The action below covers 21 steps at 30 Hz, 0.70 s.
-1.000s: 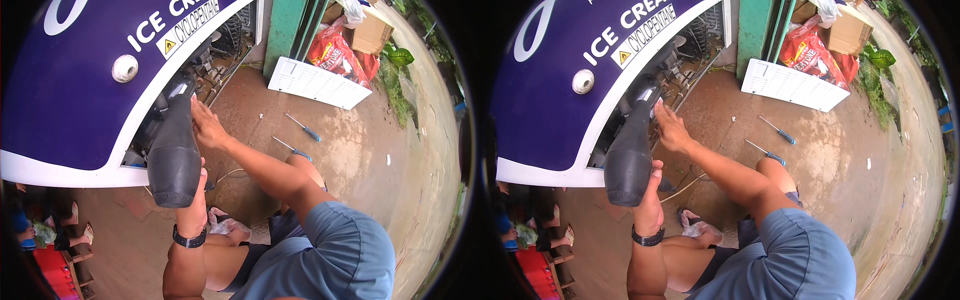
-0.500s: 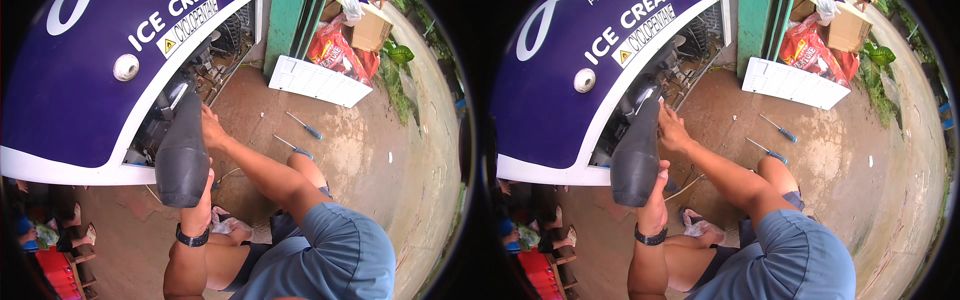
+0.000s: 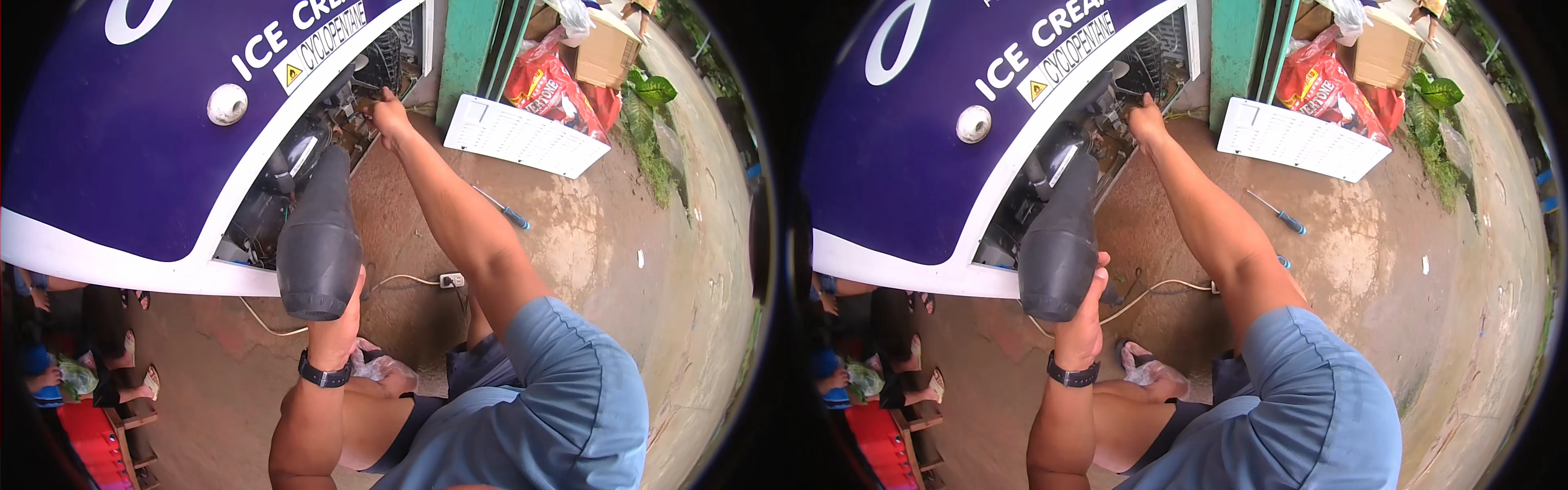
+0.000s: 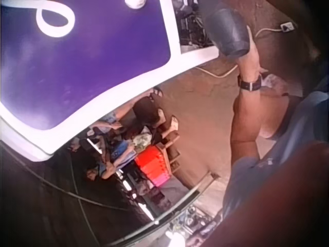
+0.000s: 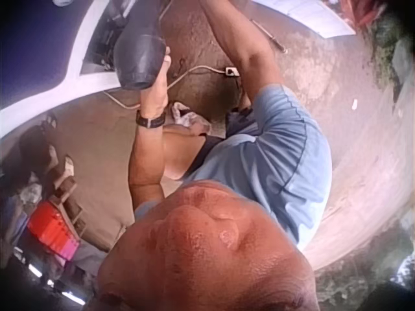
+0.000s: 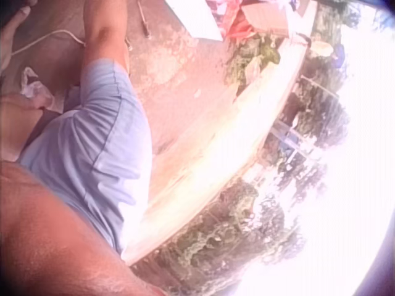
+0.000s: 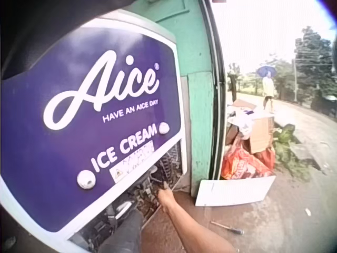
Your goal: The person performs maintenance on an ice cream freezer by opening the lower service compartment and using a hair dryer to defrost or dry the internal components near the compressor.
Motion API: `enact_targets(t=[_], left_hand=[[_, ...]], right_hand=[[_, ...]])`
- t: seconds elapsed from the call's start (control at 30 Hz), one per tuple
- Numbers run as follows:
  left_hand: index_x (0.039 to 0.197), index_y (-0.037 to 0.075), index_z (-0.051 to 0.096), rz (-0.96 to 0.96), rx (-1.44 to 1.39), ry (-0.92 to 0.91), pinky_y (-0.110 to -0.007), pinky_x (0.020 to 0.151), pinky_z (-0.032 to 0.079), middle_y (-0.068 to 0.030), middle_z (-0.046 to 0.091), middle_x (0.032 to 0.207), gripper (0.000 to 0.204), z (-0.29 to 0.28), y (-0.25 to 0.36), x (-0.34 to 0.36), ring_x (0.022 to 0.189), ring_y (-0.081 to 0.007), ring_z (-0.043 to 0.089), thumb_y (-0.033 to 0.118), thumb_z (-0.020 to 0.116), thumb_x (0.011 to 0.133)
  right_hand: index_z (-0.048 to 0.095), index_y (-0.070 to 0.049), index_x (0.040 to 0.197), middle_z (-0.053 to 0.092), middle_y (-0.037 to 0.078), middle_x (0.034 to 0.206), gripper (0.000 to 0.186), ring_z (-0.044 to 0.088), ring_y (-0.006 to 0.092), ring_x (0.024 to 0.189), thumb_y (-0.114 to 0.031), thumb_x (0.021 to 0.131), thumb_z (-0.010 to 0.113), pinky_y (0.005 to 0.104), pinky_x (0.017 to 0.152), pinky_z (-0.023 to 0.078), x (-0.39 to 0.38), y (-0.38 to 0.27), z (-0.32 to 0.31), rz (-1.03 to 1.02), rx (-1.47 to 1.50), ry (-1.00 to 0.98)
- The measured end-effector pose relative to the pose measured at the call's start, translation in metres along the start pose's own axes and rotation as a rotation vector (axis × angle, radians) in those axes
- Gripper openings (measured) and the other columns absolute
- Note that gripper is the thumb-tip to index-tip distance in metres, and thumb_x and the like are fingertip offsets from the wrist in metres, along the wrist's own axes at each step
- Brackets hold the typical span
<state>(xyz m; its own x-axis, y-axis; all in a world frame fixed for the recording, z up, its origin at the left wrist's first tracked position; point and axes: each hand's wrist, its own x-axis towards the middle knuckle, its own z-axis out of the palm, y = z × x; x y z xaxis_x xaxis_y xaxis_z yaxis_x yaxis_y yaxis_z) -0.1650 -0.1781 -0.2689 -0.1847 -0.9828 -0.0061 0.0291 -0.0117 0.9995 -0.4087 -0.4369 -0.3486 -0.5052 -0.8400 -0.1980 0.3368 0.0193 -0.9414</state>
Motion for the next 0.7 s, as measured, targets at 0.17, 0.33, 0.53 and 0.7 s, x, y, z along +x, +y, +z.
enact_targets(t=[0.17,0.33,0.53,0.7], left_hand=[[0.121,0.003,0.062,0.018,0.004,-0.015,-0.033,0.095,0.047,-0.0062,0.066,0.116,0.027,0.001,0.0,0.006,0.108,-0.0165,0.059,0.003,0.067,0.094],[0.127,0.006,0.059,0.003,0.013,-0.044,-0.033,0.099,0.046,-0.0067,0.066,0.119,0.034,0.003,-0.008,0.014,0.114,-0.0165,0.06,0.002,0.065,0.094],[0.133,0.005,0.056,-0.003,0.007,-0.049,-0.036,0.104,0.044,-0.0087,0.065,0.124,0.041,0.014,-0.021,0.028,0.119,-0.0185,0.06,0.001,0.066,0.093],[0.136,0.005,0.054,-0.037,-0.016,-0.038,-0.037,0.107,0.044,-0.0095,0.064,0.127,0.045,0.026,-0.025,0.037,0.12,-0.0198,0.06,-0.001,0.065,0.093]], right_hand=[[0.054,0.0,0.138,0.069,0.012,0.125,0.044,0.063,0.0123,0.094,-0.003,0.095,0.047,0.0253,0.082,0.048,-0.02,-0.012,-0.008,-0.487,0.146,-0.111],[0.06,0.0,0.127,0.07,0.008,0.114,0.034,0.061,0.0124,0.105,0.001,0.097,0.046,0.026,0.096,0.046,-0.051,0.024,-0.053,-0.417,-0.005,0.089],[0.06,-0.003,0.126,0.067,0.007,0.116,0.033,0.06,0.0129,0.103,0.0,0.095,0.051,0.0277,0.095,0.047,-0.091,0.091,-0.113,-0.366,-0.271,0.083],[0.056,-0.002,0.13,0.063,0.007,0.118,0.036,0.061,0.0152,0.103,0.001,0.095,0.051,0.0291,0.093,0.049,-0.12,0.098,-0.109,-0.23,-0.252,-0.068]])
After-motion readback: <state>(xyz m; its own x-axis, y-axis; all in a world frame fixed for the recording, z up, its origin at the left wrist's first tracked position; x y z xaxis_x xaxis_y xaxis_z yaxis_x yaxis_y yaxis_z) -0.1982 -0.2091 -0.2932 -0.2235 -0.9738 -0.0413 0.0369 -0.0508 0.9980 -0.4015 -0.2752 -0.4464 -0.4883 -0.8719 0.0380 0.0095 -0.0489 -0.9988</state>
